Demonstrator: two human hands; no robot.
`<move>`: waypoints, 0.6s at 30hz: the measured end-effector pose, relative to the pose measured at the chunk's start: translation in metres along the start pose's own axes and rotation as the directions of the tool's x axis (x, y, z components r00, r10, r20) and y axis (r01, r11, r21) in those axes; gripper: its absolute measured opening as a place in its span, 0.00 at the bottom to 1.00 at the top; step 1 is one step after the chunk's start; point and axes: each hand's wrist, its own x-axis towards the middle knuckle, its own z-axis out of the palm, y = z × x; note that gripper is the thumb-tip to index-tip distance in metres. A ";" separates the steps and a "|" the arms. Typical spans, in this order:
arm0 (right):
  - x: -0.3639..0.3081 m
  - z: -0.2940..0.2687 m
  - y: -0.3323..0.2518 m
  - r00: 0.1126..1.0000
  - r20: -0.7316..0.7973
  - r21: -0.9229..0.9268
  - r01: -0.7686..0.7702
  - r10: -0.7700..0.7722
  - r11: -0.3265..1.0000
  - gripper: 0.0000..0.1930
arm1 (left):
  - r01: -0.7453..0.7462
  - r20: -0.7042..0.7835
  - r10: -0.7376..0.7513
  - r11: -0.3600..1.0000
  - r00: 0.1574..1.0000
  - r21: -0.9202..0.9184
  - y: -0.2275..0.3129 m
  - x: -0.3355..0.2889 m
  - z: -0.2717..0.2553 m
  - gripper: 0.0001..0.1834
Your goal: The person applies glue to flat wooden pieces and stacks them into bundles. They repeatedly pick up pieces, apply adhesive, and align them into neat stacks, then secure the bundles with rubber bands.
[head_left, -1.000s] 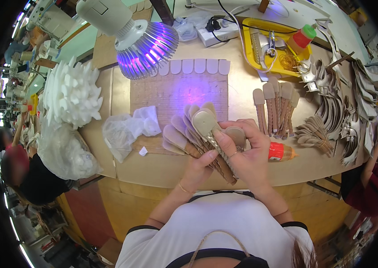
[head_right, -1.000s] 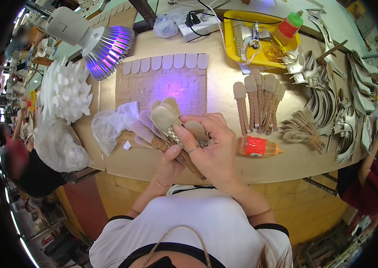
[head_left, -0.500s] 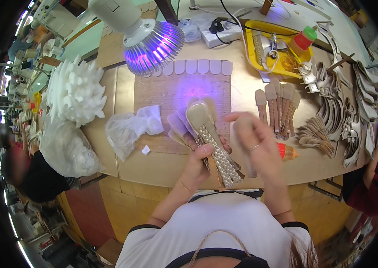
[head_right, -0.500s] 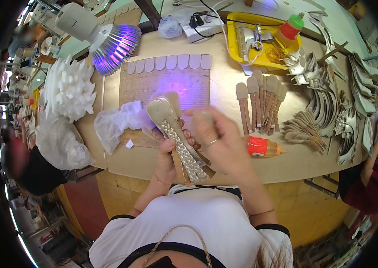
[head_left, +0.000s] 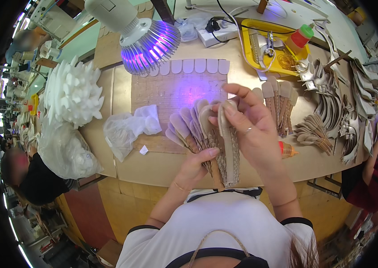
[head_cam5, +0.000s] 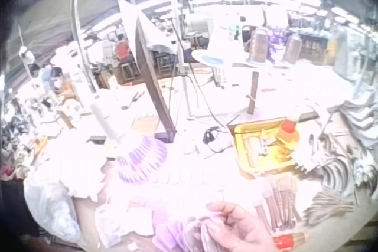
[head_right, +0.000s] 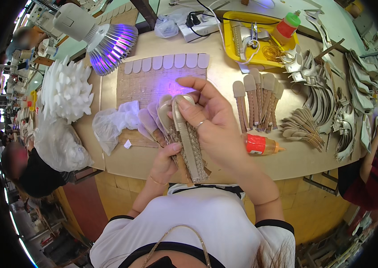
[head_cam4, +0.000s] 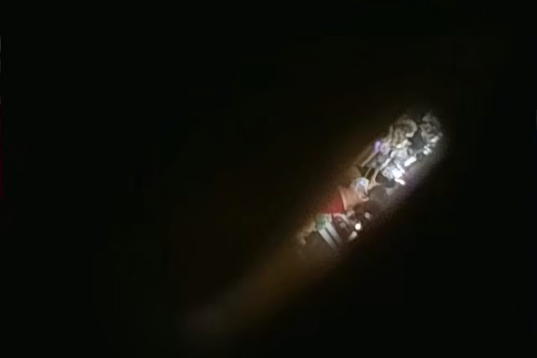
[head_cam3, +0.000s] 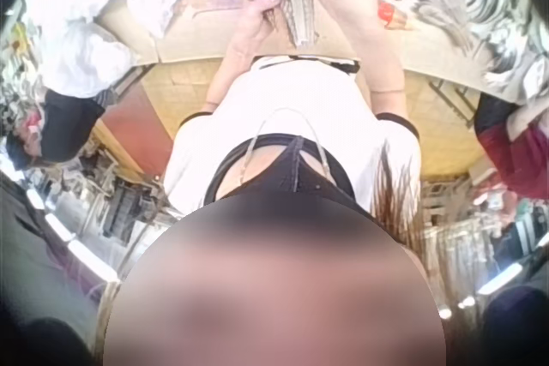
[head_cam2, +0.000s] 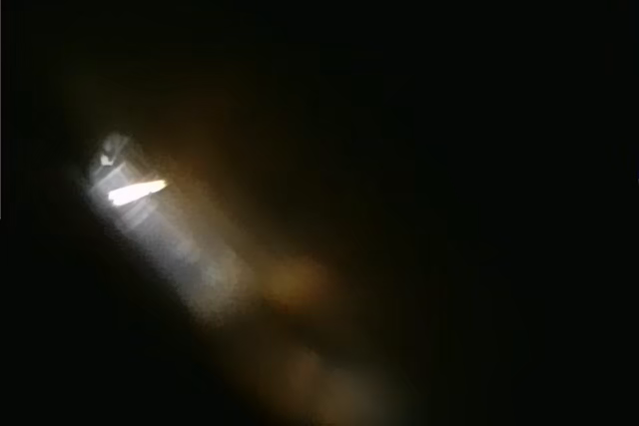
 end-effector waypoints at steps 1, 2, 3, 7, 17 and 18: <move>0.001 0.000 0.007 0.998 -0.012 -0.125 0.068 -0.070 0.990 0.18 | 0.020 -0.032 -0.020 1.000 0.999 -0.009 0.000 -0.001 -0.002 0.26; 0.000 -0.002 0.014 0.991 -0.002 -0.249 0.126 -0.131 0.960 0.16 | 0.039 -0.063 -0.040 0.999 0.997 -0.020 -0.001 -0.001 -0.004 0.27; 0.000 -0.004 0.021 0.982 0.016 -0.368 0.182 -0.189 0.912 0.14 | 0.092 -0.014 -0.094 0.990 0.995 -0.106 -0.001 -0.002 -0.006 0.27; 0.001 -0.015 0.039 0.942 -0.018 -0.533 0.274 -0.334 0.801 0.10 | 0.223 0.093 -0.205 0.929 0.974 -0.294 -0.003 -0.005 -0.009 0.24; 0.001 -0.020 0.043 0.848 0.194 -0.793 0.432 -0.493 0.430 0.15 | 0.190 0.008 -0.194 0.947 0.981 -0.257 -0.002 -0.015 -0.003 0.27; 0.000 -0.018 0.044 0.817 0.212 -0.822 0.446 -0.537 0.354 0.16 | 0.195 -0.020 -0.203 0.962 0.979 -0.190 -0.002 -0.016 -0.003 0.27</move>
